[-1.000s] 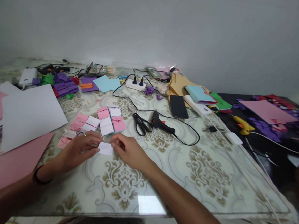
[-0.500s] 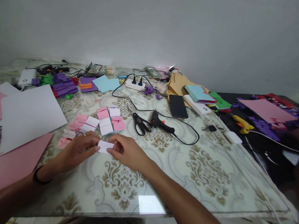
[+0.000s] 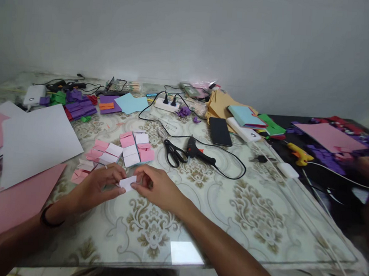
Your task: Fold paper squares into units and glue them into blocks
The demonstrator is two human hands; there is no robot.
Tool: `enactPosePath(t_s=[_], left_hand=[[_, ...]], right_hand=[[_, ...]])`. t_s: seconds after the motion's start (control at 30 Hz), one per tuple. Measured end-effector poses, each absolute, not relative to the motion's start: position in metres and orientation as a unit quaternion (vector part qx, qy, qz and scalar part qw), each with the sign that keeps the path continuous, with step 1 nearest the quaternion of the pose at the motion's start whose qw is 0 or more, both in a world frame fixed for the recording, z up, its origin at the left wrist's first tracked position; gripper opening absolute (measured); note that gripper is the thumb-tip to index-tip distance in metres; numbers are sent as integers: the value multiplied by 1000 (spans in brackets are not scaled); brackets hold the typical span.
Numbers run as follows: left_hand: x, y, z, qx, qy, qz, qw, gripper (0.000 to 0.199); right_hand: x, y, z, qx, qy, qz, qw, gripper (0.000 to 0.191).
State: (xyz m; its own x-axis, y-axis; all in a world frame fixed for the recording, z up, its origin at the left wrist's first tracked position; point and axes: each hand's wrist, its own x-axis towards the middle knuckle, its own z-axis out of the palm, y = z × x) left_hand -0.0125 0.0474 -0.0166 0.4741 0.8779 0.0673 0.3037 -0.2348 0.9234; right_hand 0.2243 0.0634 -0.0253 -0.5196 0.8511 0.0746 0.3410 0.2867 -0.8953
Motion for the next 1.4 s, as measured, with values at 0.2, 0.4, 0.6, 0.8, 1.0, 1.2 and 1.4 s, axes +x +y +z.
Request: enactPosePath(t_s=[0.2,0.4,0.6,0.8,1.0,1.2,1.4], left_hand=[[-11,47,-19,685,381,302,543,20],[-11,45,-22,680,379,296,554,17],[-12,45,-18,733,380,314,470,11],[-17,46,-17,760,364,321,433,16],[-16,43,-18,769,347,309,438,11],[-17,45,-11,782,357,312,405,5],[-64,83,11,736,490,424,195,11]], right_hand=[[224,62,-26,-361,-740,505,259,33],[223,61,-29,-368,-741,502,252,26],[224,61,-27,-365,-731,506,275,44],[227,61,-26,-332,-734,522,280,79],[226,64,-29,-303,-758,492,302,67],[226,64,-29,-306,-790,441,296,59],[228,64,-29,-322,-783,426,317,37]])
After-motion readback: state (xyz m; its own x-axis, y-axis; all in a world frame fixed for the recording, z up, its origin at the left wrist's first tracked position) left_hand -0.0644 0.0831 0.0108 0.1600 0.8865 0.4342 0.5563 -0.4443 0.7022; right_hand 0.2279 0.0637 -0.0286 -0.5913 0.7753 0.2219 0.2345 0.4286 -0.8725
